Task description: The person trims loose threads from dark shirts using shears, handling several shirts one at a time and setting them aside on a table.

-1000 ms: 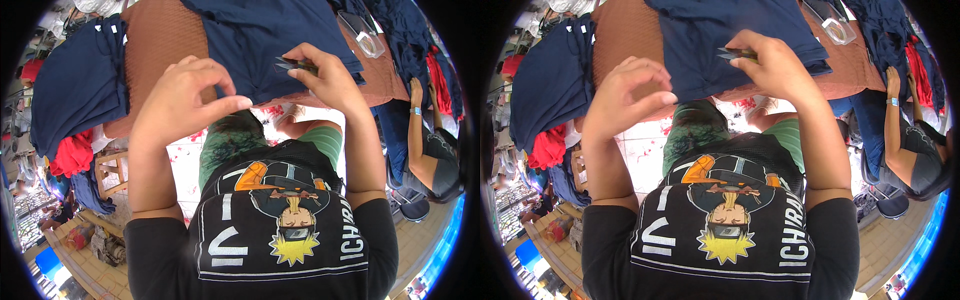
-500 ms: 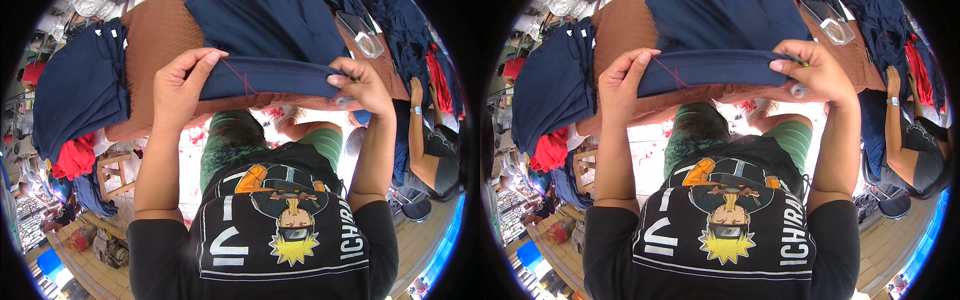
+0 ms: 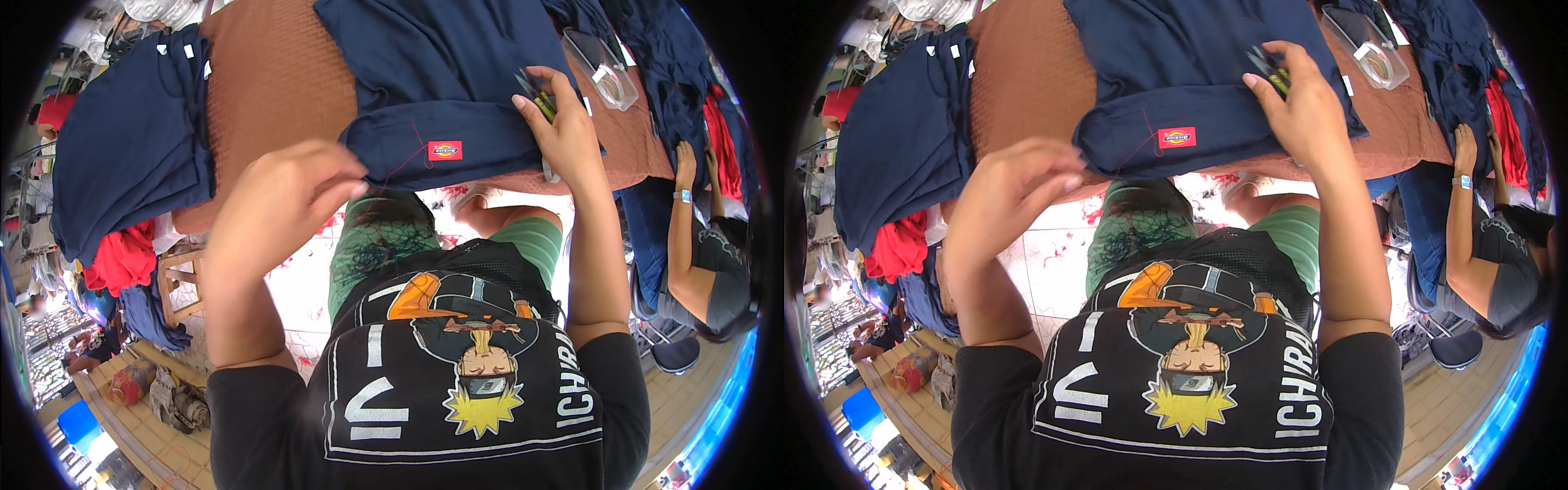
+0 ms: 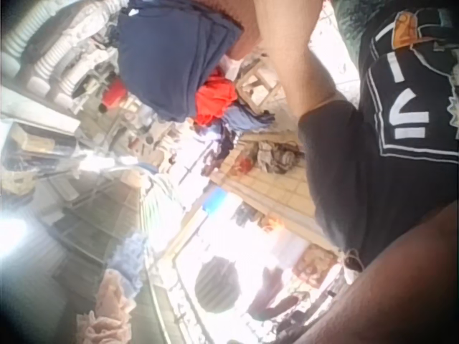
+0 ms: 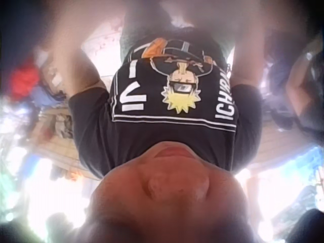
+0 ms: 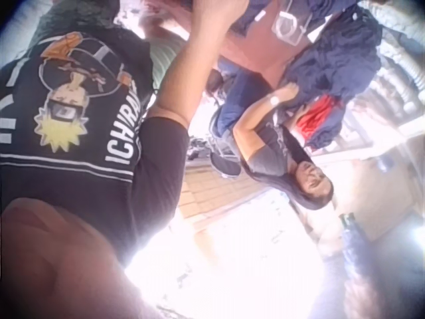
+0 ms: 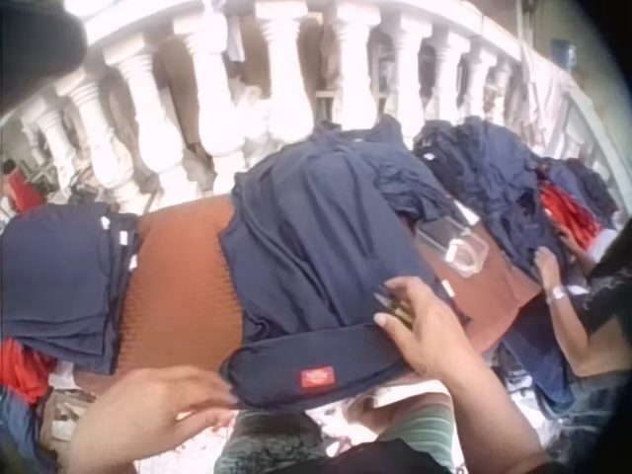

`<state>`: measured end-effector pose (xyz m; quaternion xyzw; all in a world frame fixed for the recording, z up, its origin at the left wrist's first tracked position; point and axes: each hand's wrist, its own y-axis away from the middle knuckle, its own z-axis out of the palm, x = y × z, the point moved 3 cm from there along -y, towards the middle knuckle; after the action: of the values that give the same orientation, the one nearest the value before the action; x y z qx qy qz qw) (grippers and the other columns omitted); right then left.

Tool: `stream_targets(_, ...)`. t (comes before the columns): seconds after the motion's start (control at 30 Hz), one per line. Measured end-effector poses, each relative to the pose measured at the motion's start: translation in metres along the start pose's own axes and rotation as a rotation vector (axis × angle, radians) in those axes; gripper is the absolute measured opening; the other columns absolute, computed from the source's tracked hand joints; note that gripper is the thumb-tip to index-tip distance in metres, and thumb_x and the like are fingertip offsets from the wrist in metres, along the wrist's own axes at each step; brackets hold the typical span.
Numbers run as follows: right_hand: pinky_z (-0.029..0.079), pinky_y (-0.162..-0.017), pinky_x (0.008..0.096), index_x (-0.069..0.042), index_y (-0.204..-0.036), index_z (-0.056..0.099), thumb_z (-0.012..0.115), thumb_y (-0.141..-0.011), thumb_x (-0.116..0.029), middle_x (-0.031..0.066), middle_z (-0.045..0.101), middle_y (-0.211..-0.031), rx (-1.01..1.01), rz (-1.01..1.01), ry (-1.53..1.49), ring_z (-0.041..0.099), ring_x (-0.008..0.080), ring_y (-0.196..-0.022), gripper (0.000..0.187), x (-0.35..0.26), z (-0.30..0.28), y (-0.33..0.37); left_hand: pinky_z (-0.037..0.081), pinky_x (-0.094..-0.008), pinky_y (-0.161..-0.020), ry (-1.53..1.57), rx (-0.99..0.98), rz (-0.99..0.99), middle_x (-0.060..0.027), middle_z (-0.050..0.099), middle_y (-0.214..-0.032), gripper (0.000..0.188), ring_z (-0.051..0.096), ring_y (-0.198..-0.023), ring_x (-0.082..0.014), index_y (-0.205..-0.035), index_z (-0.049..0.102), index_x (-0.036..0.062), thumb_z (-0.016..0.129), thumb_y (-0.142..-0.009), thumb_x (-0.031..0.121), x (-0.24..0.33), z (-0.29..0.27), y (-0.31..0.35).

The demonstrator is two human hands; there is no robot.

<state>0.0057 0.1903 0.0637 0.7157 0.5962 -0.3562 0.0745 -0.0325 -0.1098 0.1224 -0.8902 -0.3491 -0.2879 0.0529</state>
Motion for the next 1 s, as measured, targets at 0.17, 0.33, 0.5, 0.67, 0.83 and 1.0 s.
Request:
stream_targets(0.17, 0.049, -0.081, 0.0322, -0.003, -0.110, 0.060, 0.066, -0.087, -0.013, 0.0137, 0.066, -0.099, -0.267, -0.039, -0.485, 0.064, 0.0226, -0.090, 0.026, -0.041, 0.042, 0.024, 0.052, -0.0361, -0.077, -0.041, 0.447, 0.221, -0.0075, 0.064, -0.108, 0.025, 0.065, -0.088, -0.0273, -0.105, 0.068, 0.0057, 0.070, -0.080, 0.009, -0.002, 0.070, -0.046)
stream_targets(0.33, 0.049, -0.081, 0.0306, 0.000, -0.106, 0.061, 0.065, -0.087, -0.006, 0.0119, 0.068, -0.096, -0.393, 0.130, -0.604, 0.064, 0.0180, -0.090, 0.021, -0.022, 0.076, 0.037, 0.053, -0.0368, -0.074, -0.050, 0.514, 0.152, -0.0052, 0.065, -0.101, 0.018, 0.065, -0.087, -0.0269, -0.098, 0.070, 0.0052, 0.070, -0.080, 0.008, -0.022, 0.100, -0.059)
stream_targets(0.5, 0.049, -0.081, 0.0309, 0.000, -0.104, 0.061, 0.066, -0.086, -0.005, 0.0117, 0.065, -0.098, -0.454, 0.125, -0.566, 0.064, 0.0182, -0.089, 0.020, -0.023, 0.071, 0.037, 0.053, -0.0326, -0.074, 0.094, 0.504, 0.136, -0.0075, 0.069, -0.090, 0.013, 0.068, -0.083, -0.0227, -0.094, 0.070, 0.0029, 0.068, -0.084, 0.012, -0.034, 0.096, -0.062)
stream_targets(0.67, 0.049, -0.080, 0.0322, 0.000, -0.103, 0.062, 0.066, -0.085, -0.005, 0.0115, 0.062, -0.101, -0.464, 0.053, -0.525, 0.063, 0.0220, -0.089, 0.019, -0.025, 0.069, 0.037, 0.051, -0.0262, -0.074, 0.373, 0.323, -0.141, -0.0078, 0.070, -0.084, 0.016, 0.067, -0.079, -0.0129, -0.097, 0.068, 0.0029, 0.063, -0.091, 0.017, -0.037, 0.087, -0.063)
stream_targets(0.83, 0.048, -0.079, 0.0337, -0.001, -0.103, 0.062, 0.066, -0.085, -0.006, 0.0117, 0.061, -0.100, -0.431, -0.115, -0.373, 0.062, 0.0262, -0.087, 0.020, -0.030, 0.068, 0.036, 0.050, -0.0243, -0.079, 0.481, 0.273, -0.159, -0.0065, 0.071, -0.089, 0.018, 0.064, -0.082, -0.0105, -0.099, 0.066, 0.0012, 0.060, -0.094, 0.018, -0.041, 0.089, -0.064)
stream_targets(1.0, 0.048, -0.078, 0.0337, 0.000, -0.103, 0.062, 0.067, -0.084, -0.006, 0.0118, 0.061, -0.098, -0.477, -0.009, -0.492, 0.061, 0.0254, -0.088, 0.020, -0.026, 0.065, 0.036, 0.048, -0.0248, -0.086, 0.751, 0.233, -0.125, -0.0063, 0.070, -0.101, 0.019, 0.062, -0.091, -0.0107, -0.101, 0.062, 0.0004, 0.057, -0.097, 0.019, -0.048, 0.090, -0.066)
